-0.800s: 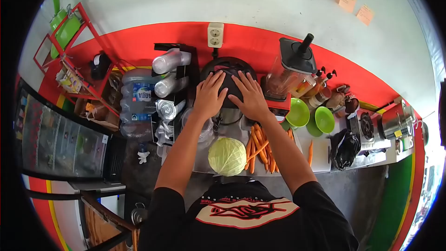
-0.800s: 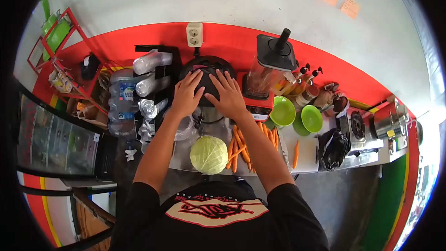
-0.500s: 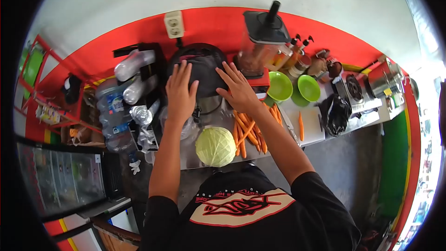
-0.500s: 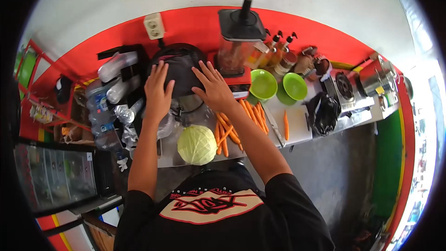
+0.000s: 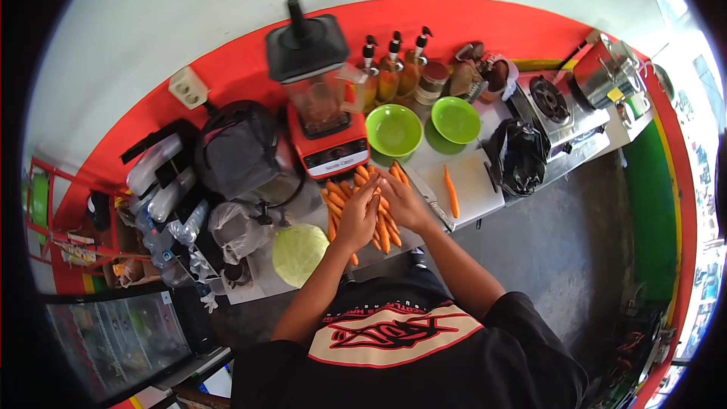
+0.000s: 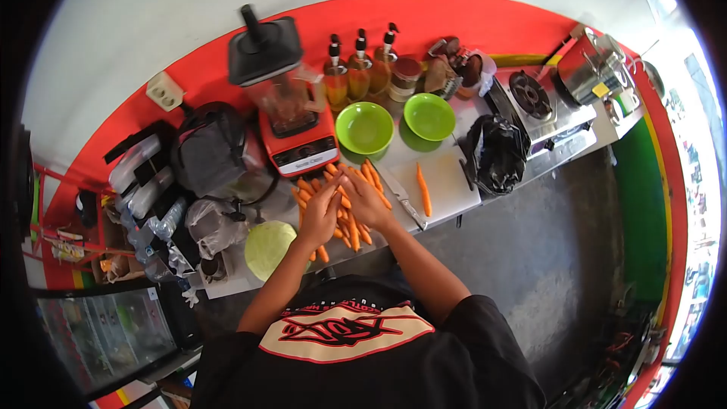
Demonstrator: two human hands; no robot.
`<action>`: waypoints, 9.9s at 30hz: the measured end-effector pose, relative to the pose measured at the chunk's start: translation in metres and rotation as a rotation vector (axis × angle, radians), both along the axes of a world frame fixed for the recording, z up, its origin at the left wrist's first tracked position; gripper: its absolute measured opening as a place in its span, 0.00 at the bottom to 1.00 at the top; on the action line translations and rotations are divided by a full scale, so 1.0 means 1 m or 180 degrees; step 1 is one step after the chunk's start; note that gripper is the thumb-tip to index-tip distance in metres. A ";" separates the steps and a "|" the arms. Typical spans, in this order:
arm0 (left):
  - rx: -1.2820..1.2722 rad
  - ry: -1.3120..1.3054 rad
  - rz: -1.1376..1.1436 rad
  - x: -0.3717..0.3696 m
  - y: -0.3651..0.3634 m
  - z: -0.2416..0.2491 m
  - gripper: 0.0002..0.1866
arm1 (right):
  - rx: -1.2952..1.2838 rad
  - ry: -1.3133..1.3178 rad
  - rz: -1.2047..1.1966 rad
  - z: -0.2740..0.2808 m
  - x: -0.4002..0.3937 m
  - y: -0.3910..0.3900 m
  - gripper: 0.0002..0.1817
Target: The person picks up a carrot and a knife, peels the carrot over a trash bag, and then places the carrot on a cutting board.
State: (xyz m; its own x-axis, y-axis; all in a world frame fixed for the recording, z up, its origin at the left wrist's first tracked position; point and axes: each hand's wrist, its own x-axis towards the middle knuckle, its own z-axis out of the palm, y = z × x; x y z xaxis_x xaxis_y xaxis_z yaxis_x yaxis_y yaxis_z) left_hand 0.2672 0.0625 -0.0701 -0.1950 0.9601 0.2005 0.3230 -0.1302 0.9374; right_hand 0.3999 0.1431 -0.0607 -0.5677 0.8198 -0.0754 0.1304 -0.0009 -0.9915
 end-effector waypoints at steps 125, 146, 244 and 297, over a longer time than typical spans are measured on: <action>-0.2269 0.1587 0.1474 0.352 0.108 -0.096 0.53 | 0.1706 -0.2032 0.0586 -0.044 0.415 0.222 0.29; -0.0656 -0.1786 0.0763 0.348 0.132 0.018 0.27 | 0.0490 -0.0129 0.0577 0.007 0.394 0.200 0.21; -0.0299 -0.4200 0.0808 0.390 0.257 -0.024 0.11 | -0.0703 -0.0121 -0.0248 -0.008 0.454 0.248 0.19; 0.0797 0.0208 0.0542 0.400 0.204 0.079 0.19 | 0.2216 -0.0688 0.0643 0.115 0.463 0.209 0.33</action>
